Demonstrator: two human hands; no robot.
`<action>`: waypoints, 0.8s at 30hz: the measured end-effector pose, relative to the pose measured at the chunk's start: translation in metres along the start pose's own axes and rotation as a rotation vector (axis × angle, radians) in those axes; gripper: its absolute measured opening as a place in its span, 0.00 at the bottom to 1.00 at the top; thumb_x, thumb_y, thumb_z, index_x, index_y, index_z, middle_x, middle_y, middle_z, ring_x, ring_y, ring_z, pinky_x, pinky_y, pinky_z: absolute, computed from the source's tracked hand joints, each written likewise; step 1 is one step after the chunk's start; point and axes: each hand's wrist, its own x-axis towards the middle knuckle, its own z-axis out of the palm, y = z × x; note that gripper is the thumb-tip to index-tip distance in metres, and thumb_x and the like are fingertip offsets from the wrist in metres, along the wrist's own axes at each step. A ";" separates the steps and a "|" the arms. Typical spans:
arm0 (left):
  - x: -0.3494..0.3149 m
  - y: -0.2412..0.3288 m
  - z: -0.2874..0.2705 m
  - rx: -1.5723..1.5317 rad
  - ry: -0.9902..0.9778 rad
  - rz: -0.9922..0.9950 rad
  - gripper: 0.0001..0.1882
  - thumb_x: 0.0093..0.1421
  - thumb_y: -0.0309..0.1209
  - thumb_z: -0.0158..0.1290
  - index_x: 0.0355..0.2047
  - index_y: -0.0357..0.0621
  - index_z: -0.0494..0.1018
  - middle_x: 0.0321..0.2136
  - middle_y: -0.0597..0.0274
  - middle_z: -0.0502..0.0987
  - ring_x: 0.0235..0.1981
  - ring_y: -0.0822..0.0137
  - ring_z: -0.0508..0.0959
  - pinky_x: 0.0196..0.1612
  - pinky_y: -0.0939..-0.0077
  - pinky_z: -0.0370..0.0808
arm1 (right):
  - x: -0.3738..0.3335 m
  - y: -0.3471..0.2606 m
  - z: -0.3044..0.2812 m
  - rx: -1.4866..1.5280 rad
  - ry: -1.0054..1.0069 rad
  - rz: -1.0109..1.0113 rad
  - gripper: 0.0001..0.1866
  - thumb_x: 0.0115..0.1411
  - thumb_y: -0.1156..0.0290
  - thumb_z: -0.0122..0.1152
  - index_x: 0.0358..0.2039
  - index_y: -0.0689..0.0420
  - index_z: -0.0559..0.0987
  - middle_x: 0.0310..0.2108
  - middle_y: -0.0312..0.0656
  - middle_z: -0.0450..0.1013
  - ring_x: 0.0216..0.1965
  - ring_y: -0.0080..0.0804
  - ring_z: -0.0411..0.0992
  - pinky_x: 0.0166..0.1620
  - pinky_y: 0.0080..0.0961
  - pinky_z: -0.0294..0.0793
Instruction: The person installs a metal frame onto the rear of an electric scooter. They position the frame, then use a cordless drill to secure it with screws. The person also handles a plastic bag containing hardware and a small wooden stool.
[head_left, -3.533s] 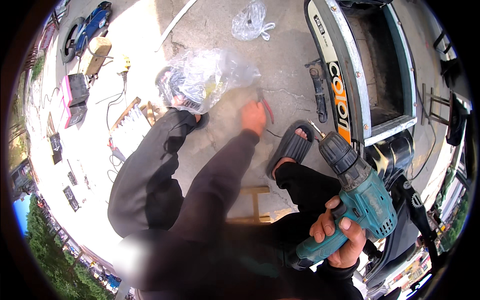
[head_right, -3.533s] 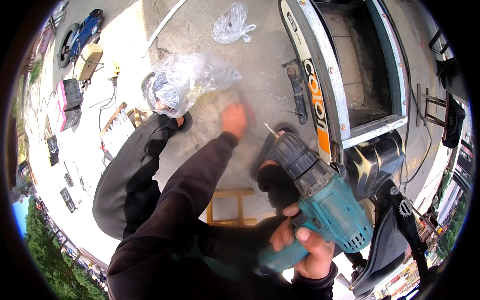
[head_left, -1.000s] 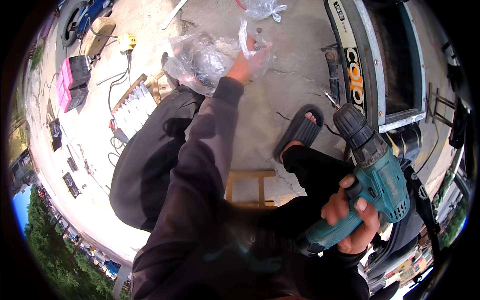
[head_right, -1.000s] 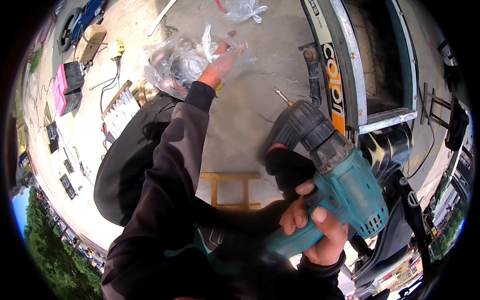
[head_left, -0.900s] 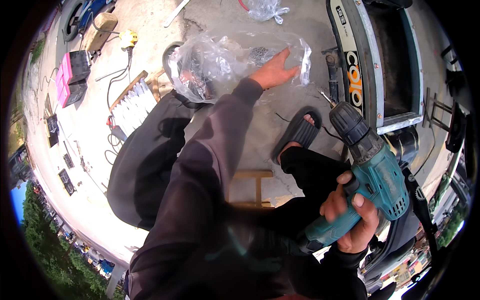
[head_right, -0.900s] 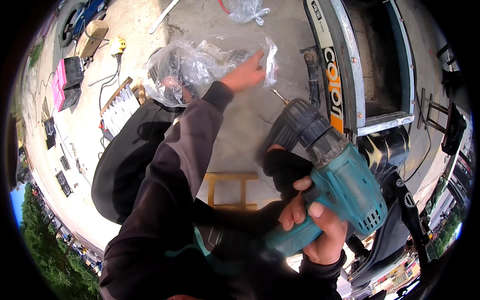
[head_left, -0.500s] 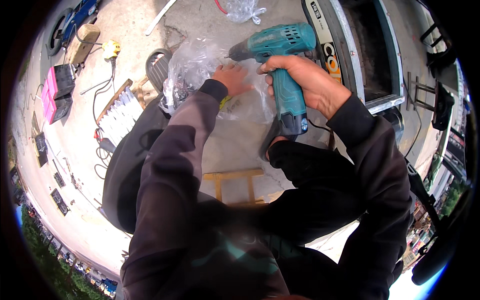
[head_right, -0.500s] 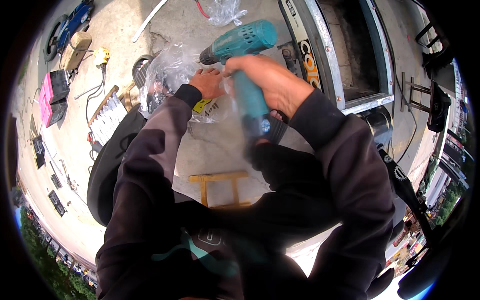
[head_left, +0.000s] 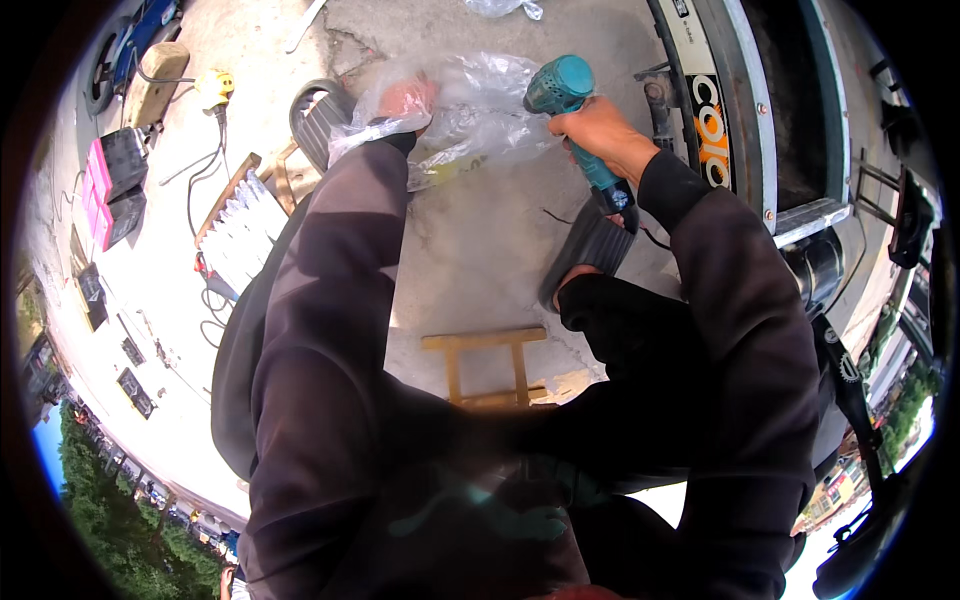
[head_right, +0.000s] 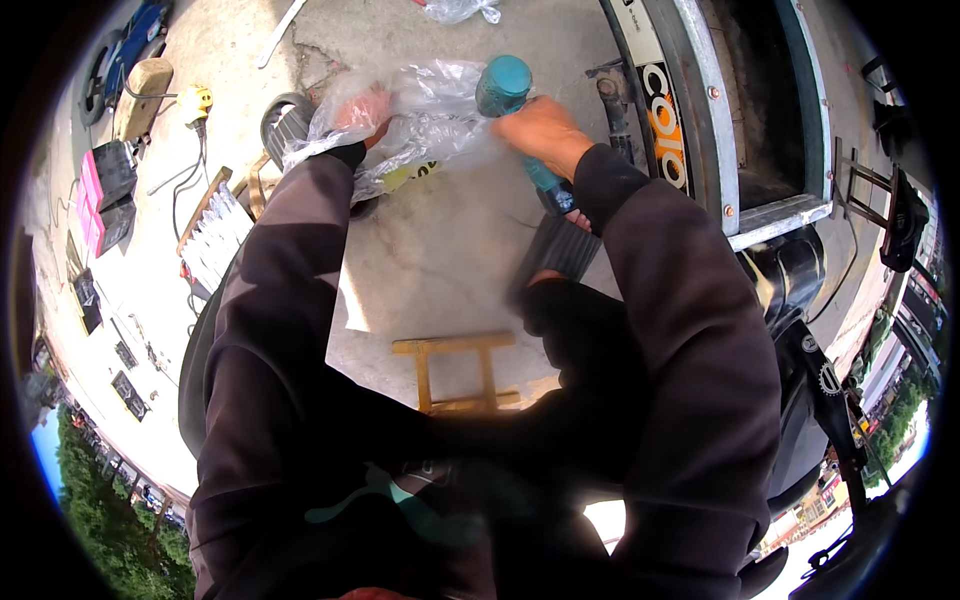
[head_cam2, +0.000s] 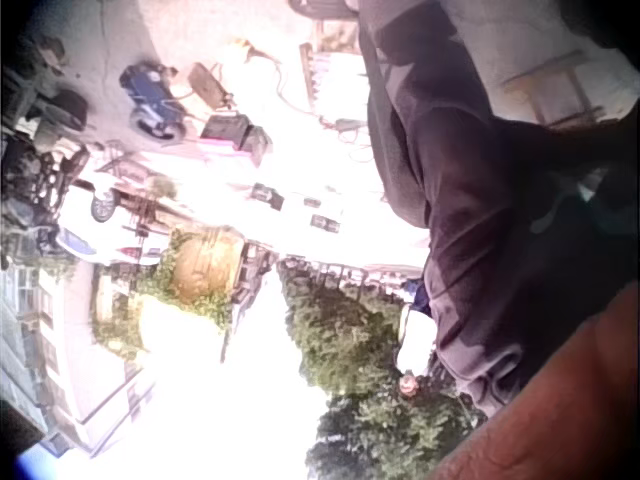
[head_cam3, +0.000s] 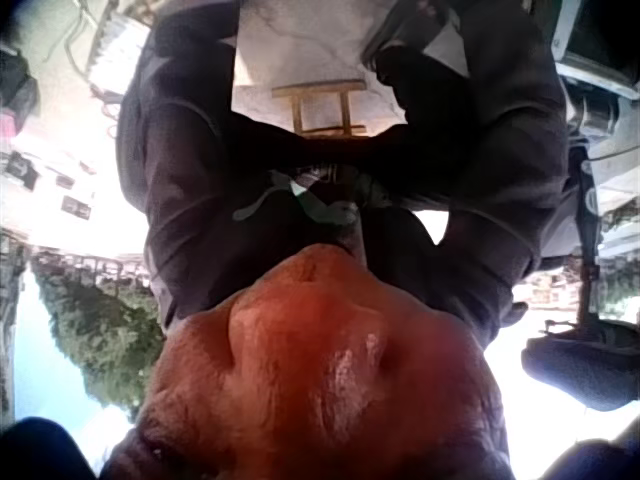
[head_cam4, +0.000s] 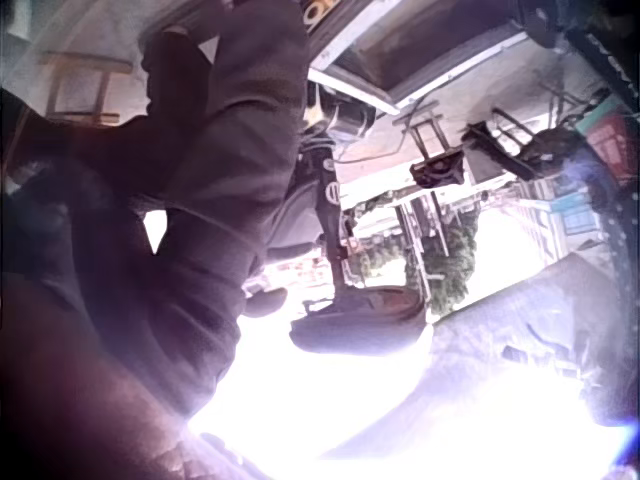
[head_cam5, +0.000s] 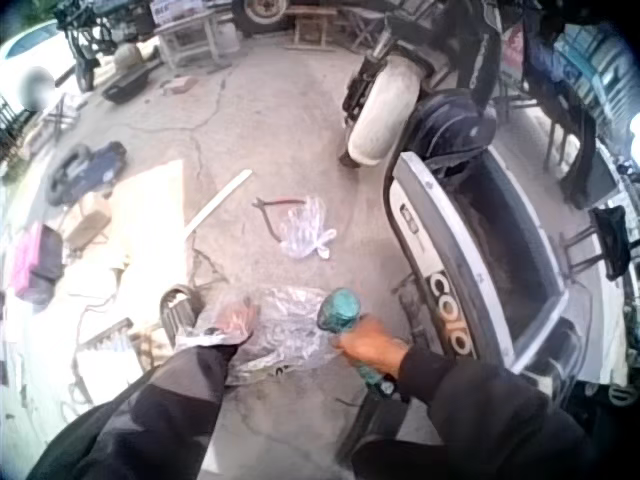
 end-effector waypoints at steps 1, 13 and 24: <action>-0.004 0.006 -0.020 0.017 -0.101 0.015 0.20 0.62 0.38 0.54 0.52 0.43 0.73 0.57 0.45 0.72 0.51 0.42 0.76 0.56 0.57 0.73 | 0.002 0.003 -0.001 -0.001 -0.024 0.007 0.13 0.53 0.69 0.66 0.33 0.67 0.78 0.28 0.46 0.75 0.27 0.34 0.74 0.32 0.31 0.74; -0.100 0.042 -0.135 -1.545 -0.040 -0.313 0.16 0.71 0.36 0.47 0.54 0.41 0.70 0.44 0.59 0.77 0.43 0.65 0.80 0.44 0.66 0.80 | -0.015 -0.003 0.003 -0.042 -0.034 -0.070 0.19 0.49 0.61 0.66 0.29 0.69 0.81 0.30 0.51 0.79 0.34 0.42 0.79 0.41 0.34 0.75; -0.097 -0.011 -0.125 -0.804 -0.093 0.271 0.18 0.66 0.34 0.55 0.53 0.39 0.69 0.42 0.57 0.77 0.43 0.64 0.78 0.41 0.67 0.75 | -0.053 -0.029 0.007 0.028 -0.071 -0.228 0.16 0.49 0.62 0.65 0.26 0.65 0.79 0.26 0.45 0.78 0.29 0.34 0.76 0.36 0.32 0.74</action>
